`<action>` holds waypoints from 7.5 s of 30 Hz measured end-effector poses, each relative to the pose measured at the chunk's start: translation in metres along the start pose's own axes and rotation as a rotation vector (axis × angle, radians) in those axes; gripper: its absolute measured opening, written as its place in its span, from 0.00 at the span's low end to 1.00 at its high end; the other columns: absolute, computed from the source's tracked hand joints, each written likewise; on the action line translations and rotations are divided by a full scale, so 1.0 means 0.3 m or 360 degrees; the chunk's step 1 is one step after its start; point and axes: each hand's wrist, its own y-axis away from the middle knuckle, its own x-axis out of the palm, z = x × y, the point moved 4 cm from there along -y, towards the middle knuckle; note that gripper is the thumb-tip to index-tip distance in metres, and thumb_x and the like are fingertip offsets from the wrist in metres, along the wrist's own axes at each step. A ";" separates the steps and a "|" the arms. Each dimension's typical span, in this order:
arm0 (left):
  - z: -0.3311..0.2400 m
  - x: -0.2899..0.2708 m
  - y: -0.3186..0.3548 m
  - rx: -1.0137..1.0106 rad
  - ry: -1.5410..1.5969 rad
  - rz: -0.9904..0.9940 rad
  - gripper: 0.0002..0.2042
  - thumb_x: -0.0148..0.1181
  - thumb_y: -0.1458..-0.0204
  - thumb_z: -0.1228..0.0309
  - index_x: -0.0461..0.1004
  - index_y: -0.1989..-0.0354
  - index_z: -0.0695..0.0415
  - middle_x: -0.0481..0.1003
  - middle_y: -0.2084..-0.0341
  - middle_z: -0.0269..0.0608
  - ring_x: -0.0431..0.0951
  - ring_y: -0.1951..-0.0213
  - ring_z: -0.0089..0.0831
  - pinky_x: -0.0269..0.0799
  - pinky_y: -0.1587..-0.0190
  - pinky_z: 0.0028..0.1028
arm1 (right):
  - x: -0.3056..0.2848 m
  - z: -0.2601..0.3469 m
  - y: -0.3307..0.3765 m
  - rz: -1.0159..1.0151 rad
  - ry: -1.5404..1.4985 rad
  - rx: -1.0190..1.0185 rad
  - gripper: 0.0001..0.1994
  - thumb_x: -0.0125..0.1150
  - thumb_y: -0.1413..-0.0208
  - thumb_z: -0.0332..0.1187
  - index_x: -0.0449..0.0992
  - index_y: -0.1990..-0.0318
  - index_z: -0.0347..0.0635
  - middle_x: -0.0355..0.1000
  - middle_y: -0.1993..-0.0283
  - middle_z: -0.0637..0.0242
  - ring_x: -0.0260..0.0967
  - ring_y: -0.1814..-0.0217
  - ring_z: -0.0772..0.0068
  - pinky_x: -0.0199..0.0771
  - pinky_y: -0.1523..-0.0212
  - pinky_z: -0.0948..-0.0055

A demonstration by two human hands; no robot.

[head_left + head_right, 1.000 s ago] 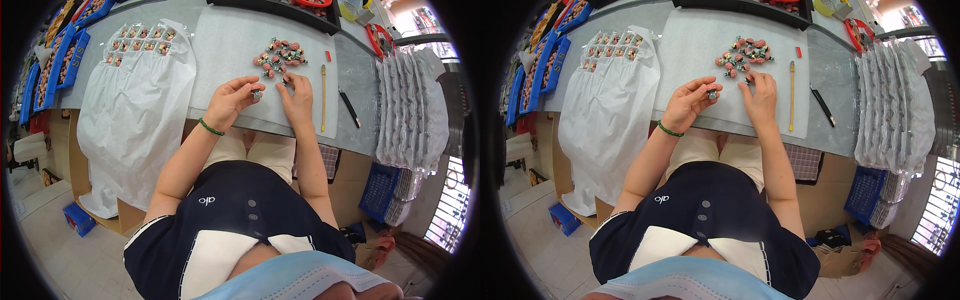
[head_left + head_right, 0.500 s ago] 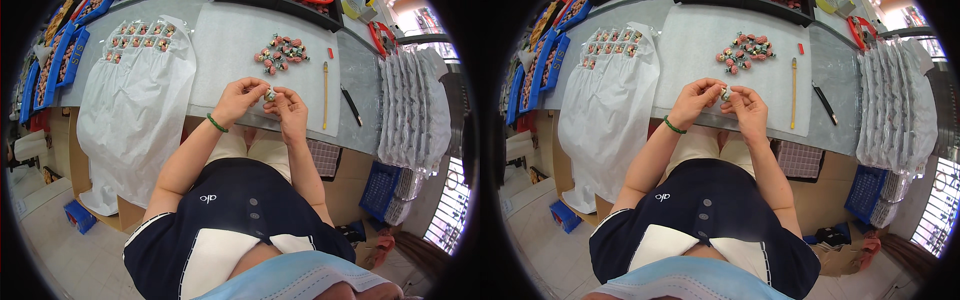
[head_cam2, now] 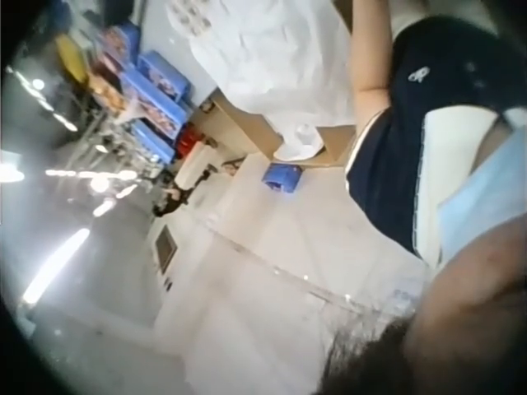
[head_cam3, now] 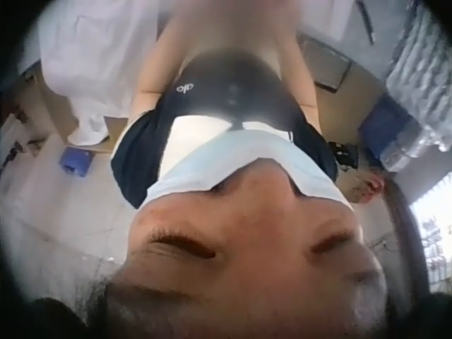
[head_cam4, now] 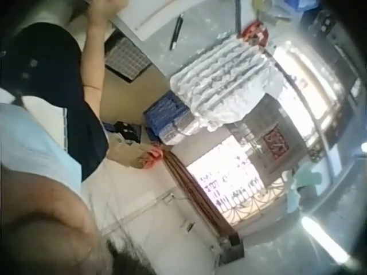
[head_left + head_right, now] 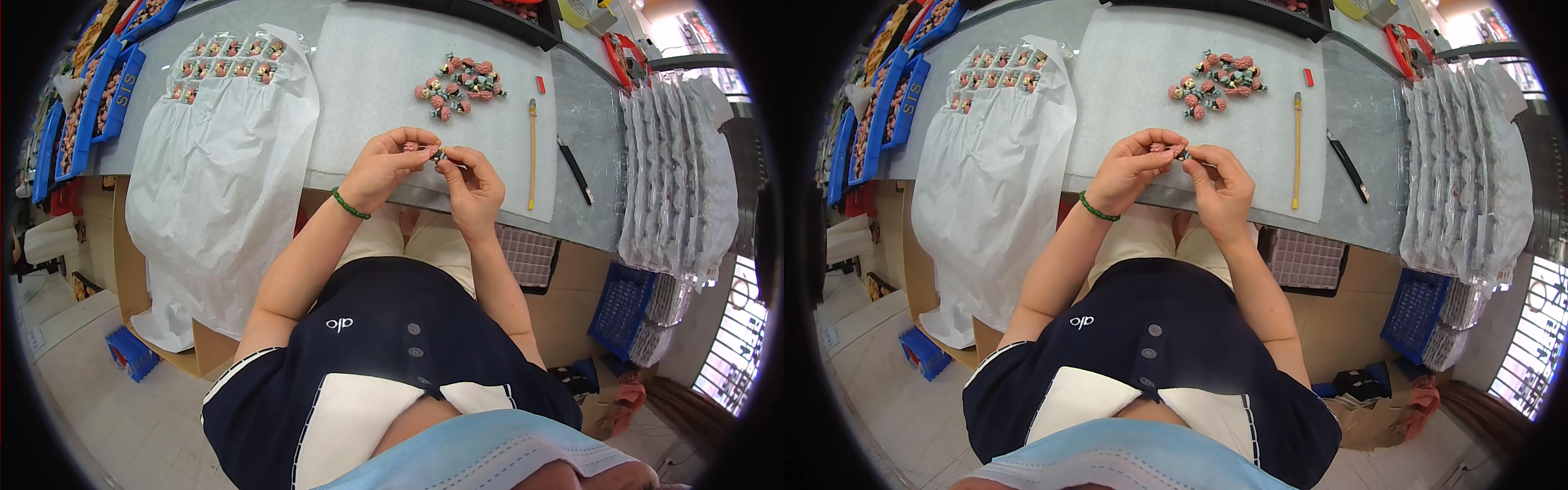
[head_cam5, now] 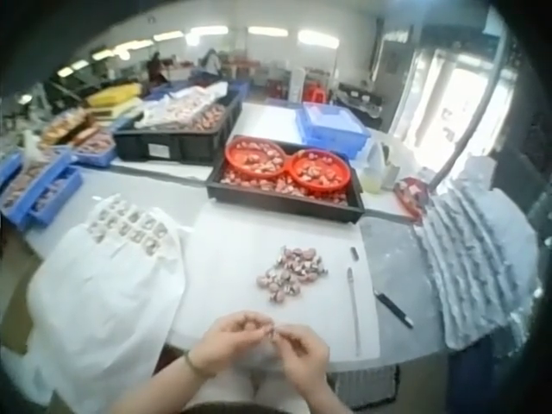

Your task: Assembling and organizing small toy components on a factory workbench.

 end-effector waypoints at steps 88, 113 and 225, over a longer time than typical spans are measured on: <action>-0.083 -0.056 0.124 0.0448 -0.0246 -0.0133 0.09 0.55 0.50 0.70 0.72 0.63 0.61 0.70 0.79 0.30 0.65 0.78 0.15 0.63 0.75 0.17 | 0.188 0.297 0.010 0.0194 0.0916 -0.0567 0.10 0.46 0.44 0.30 0.68 0.75 0.36 0.62 0.79 0.59 0.61 0.79 0.64 0.60 0.77 0.72; -0.023 -0.082 -0.013 0.0134 0.0188 -0.0069 0.11 0.48 0.47 0.73 0.69 0.57 0.62 0.68 0.71 0.30 0.66 0.71 0.17 0.61 0.70 0.17 | -0.241 0.070 -0.135 0.0118 0.1818 -0.0617 0.15 0.51 0.56 0.17 0.72 0.59 0.38 0.66 0.64 0.56 0.65 0.62 0.58 0.66 0.61 0.69; -0.051 -0.018 0.071 0.0148 -0.0043 -0.0244 0.11 0.53 0.49 0.71 0.72 0.59 0.64 0.72 0.74 0.32 0.67 0.73 0.17 0.64 0.68 0.17 | 0.099 0.021 0.020 0.0042 -0.0096 -0.0015 0.08 0.53 0.48 0.25 0.69 0.60 0.32 0.70 0.67 0.63 0.69 0.68 0.77 0.71 0.66 0.80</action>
